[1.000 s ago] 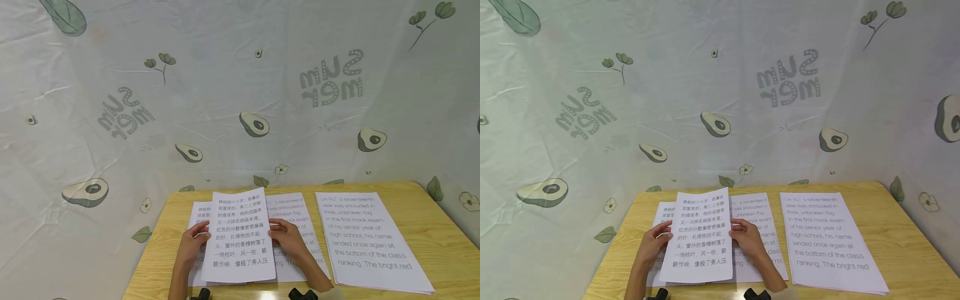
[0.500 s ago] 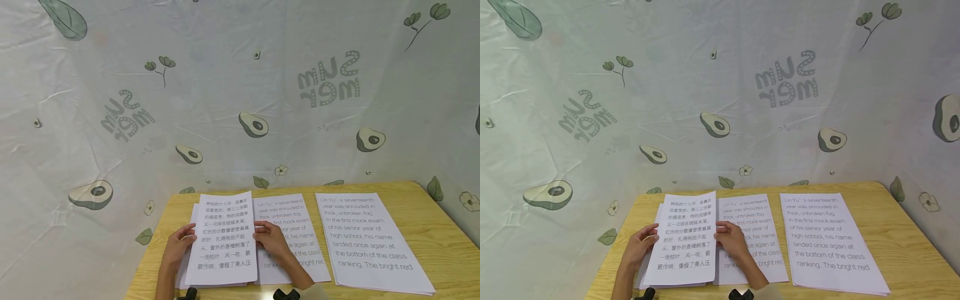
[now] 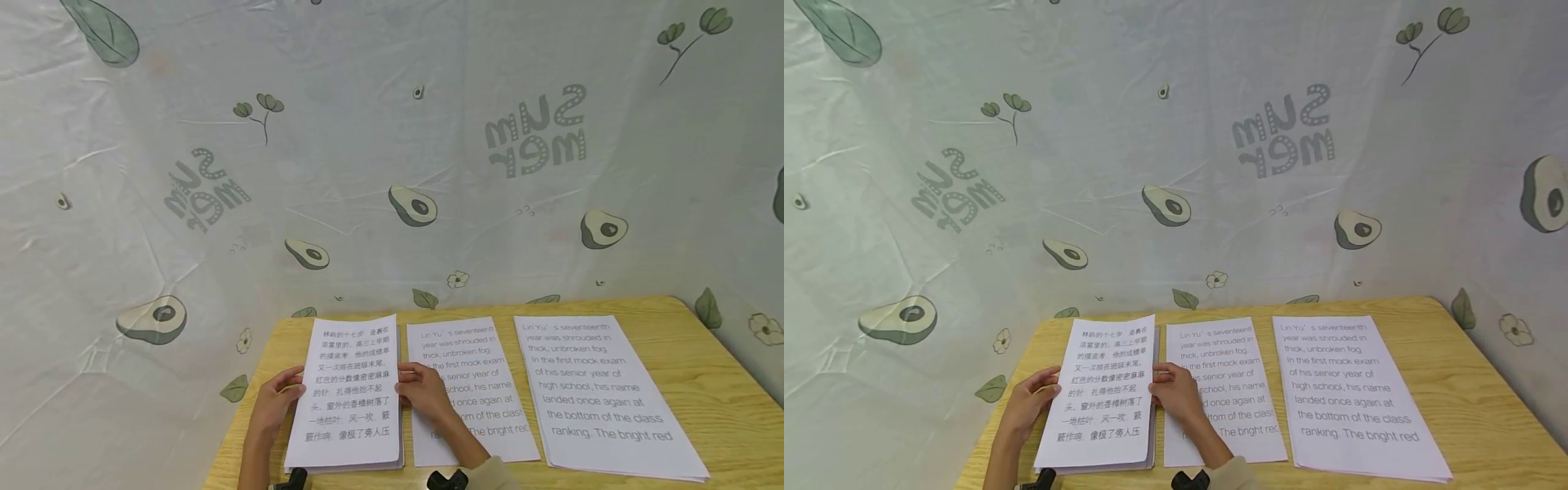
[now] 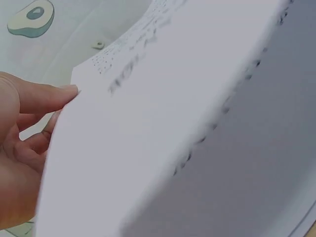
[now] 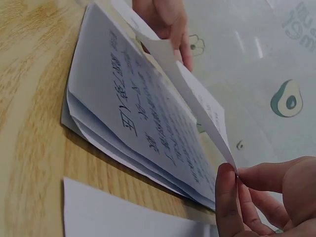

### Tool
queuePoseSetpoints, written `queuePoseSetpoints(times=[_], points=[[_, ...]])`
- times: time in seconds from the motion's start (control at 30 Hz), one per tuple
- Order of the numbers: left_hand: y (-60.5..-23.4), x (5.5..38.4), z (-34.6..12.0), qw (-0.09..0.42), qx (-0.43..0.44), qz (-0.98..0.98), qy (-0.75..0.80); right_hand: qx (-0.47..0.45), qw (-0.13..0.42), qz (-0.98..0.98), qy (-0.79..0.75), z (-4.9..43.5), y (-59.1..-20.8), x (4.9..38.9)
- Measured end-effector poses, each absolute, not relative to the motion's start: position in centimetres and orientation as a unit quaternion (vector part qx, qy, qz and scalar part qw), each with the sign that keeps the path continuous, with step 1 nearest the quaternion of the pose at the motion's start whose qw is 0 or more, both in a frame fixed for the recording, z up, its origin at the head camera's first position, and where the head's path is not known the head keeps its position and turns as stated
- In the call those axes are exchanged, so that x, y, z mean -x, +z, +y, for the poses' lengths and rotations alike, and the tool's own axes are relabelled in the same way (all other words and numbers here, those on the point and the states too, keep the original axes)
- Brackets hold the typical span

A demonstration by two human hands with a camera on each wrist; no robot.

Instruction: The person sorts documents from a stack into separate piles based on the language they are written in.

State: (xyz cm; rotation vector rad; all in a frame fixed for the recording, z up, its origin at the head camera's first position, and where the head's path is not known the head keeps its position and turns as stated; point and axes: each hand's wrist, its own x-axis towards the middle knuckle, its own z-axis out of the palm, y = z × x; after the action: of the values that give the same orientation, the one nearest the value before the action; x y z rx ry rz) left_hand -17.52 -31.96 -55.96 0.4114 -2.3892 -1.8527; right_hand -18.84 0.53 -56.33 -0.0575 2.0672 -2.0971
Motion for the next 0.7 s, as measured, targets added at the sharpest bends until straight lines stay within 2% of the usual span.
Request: queuePoseSetpoints(times=[0.47, 0.7], points=[[-57.0, 17.5, -32.8, 0.065, -0.146, -0.823, -0.545, 0.018, 0.067, 0.741, -0.668, -1.5, -57.3, 18.6], [-57.0, 17.7, -32.4, 0.073, -0.141, -0.842, -0.515, 0.039, 0.033, 0.776, -0.629, -1.6, -56.9, 18.4]])
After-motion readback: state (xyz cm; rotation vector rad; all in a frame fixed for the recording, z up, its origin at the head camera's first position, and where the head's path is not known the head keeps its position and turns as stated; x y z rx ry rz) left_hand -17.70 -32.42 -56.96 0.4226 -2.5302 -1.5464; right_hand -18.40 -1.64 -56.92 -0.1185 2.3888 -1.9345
